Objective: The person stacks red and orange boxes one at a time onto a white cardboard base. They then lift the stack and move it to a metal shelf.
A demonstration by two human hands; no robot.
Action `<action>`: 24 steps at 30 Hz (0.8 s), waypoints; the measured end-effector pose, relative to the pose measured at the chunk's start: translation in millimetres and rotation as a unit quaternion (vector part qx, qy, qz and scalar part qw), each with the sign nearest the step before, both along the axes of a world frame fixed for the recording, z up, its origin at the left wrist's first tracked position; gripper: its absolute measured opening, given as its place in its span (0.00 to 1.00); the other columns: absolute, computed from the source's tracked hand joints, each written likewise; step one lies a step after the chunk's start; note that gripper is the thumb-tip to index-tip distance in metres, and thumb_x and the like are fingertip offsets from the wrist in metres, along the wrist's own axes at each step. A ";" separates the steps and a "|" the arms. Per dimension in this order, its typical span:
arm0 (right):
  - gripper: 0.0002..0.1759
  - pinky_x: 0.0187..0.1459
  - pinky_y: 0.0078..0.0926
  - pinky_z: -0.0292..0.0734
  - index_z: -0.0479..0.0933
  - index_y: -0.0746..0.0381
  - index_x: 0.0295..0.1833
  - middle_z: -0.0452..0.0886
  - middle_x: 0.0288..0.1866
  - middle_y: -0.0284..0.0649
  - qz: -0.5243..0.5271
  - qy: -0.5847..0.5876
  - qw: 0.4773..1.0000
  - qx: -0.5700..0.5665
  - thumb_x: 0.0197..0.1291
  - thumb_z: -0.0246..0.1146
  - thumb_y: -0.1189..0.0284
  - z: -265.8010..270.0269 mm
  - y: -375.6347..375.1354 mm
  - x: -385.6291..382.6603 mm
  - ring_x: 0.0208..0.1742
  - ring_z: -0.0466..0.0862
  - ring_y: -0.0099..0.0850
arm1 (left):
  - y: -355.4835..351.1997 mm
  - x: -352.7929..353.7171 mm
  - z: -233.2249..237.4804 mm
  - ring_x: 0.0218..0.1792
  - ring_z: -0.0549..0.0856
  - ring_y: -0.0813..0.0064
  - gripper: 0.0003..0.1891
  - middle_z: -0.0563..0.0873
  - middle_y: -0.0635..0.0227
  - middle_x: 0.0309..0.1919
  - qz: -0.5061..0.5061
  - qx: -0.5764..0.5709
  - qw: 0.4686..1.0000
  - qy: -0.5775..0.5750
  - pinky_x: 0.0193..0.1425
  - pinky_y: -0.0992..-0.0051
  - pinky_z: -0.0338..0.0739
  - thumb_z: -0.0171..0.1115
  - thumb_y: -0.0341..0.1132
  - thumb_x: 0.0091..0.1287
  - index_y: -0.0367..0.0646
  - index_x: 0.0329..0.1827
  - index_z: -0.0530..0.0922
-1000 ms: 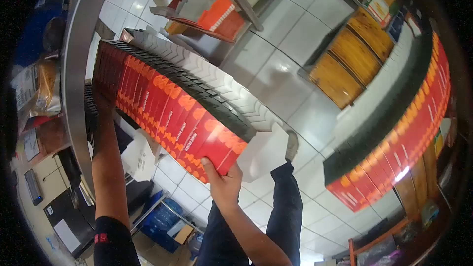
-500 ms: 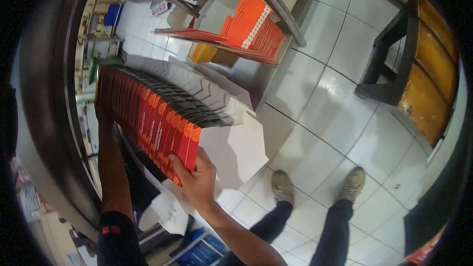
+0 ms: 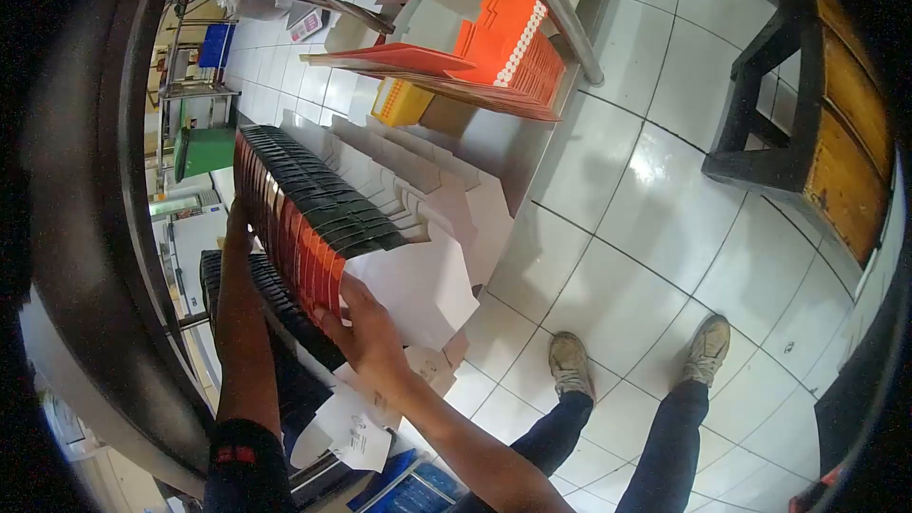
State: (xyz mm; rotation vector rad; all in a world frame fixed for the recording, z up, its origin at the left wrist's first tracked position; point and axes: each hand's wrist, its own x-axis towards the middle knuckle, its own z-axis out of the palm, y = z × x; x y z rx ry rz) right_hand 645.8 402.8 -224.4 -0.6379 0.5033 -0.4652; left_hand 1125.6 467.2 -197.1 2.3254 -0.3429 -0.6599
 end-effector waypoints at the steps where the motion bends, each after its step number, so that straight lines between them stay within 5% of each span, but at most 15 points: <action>1: 0.29 0.56 0.34 0.80 0.66 0.64 0.70 0.82 0.58 0.48 -0.017 -0.040 0.998 0.052 0.67 0.67 0.72 0.6 -0.8 -3.2 0.61 0.83 0.42 | 5.9 10.2 -6.6 0.56 0.82 0.52 0.27 0.82 0.54 0.57 -0.012 0.010 0.999 -0.042 0.61 0.59 0.75 0.53 0.50 0.76 0.33 0.64 0.72; 4: 0.30 0.59 0.30 0.78 0.64 0.63 0.73 0.81 0.59 0.44 -0.082 0.092 0.991 -0.049 0.69 0.66 0.71 1.5 11.8 -22.6 0.63 0.82 0.38 | 24.0 38.2 -26.3 0.61 0.79 0.48 0.31 0.77 0.48 0.64 -0.093 0.135 0.942 -0.292 0.68 0.58 0.72 0.55 0.52 0.75 0.34 0.69 0.68; 7: 0.30 0.58 0.27 0.78 0.63 0.63 0.73 0.78 0.61 0.44 -0.123 0.068 0.988 0.060 0.70 0.66 0.70 -12.9 25.2 -80.0 0.62 0.82 0.34 | 59.8 42.9 -54.3 0.66 0.77 0.45 0.36 0.71 0.42 0.71 -0.195 0.283 0.739 -0.580 0.74 0.57 0.68 0.56 0.53 0.73 0.34 0.74 0.64; 8: 0.27 0.59 0.27 0.78 0.65 0.63 0.72 0.74 0.66 0.44 -0.060 0.099 0.988 0.098 0.72 0.63 0.72 -18.6 25.5 -113.3 0.62 0.82 0.34 | 38.0 -7.9 -40.1 0.67 0.76 0.46 0.33 0.73 0.42 0.70 -0.063 0.174 0.872 -0.453 0.74 0.58 0.69 0.55 0.50 0.74 0.34 0.73 0.66; 9: 0.23 0.57 0.26 0.80 0.66 0.63 0.70 0.74 0.64 0.45 -0.086 0.150 0.984 0.051 0.73 0.61 0.74 -16.4 23.3 -142.8 0.58 0.84 0.34 | 14.2 -56.9 -24.8 0.68 0.76 0.48 0.30 0.74 0.42 0.69 0.074 0.053 0.950 -0.299 0.74 0.59 0.69 0.54 0.47 0.76 0.34 0.72 0.67; 17: 0.16 0.40 0.29 0.86 0.72 0.63 0.62 0.81 0.52 0.43 -0.063 0.307 0.930 0.193 0.74 0.60 0.69 12.6 88.8 -435.4 0.45 0.88 0.32 | -48.5 -236.6 -50.7 0.69 0.74 0.47 0.29 0.73 0.42 0.69 -0.050 0.118 0.923 -0.362 0.72 0.57 0.69 0.53 0.48 0.78 0.32 0.71 0.68; 19: 0.19 0.48 0.32 0.84 0.72 0.64 0.64 0.81 0.56 0.45 0.115 0.422 0.885 0.160 0.74 0.61 0.66 42.6 80.5 -502.3 0.51 0.87 0.31 | -73.6 -295.9 -46.4 0.69 0.73 0.47 0.29 0.73 0.42 0.70 -0.076 0.130 0.902 -0.405 0.72 0.56 0.68 0.52 0.48 0.78 0.31 0.71 0.68; 21: 0.18 0.56 0.30 0.80 0.74 0.63 0.63 0.80 0.59 0.41 0.159 0.344 0.924 -0.042 0.74 0.61 0.67 62.5 81.7 -575.5 0.57 0.83 0.29 | -96.2 -378.7 -33.7 0.69 0.73 0.46 0.29 0.73 0.43 0.70 -0.107 0.137 0.844 -0.507 0.72 0.55 0.68 0.52 0.48 0.79 0.31 0.71 0.68; 23: 0.25 0.66 0.32 0.73 0.73 0.64 0.66 0.79 0.63 0.46 0.309 0.145 0.939 -0.048 0.71 0.64 0.61 111.5 9.6 -628.8 0.64 0.78 0.32 | -103.5 -495.1 -10.3 0.69 0.72 0.46 0.29 0.73 0.43 0.70 -0.137 0.088 0.810 -0.563 0.71 0.55 0.68 0.52 0.48 0.79 0.30 0.71 0.69; 24: 0.25 0.63 0.31 0.76 0.74 0.65 0.66 0.79 0.63 0.45 0.357 0.083 0.929 0.051 0.71 0.64 0.59 141.1 -35.2 -644.7 0.64 0.78 0.32 | -86.1 -545.0 -35.0 0.68 0.71 0.48 0.25 0.74 0.44 0.66 -0.157 0.006 0.848 -0.506 0.75 0.55 0.64 0.54 0.39 0.79 0.29 0.70 0.66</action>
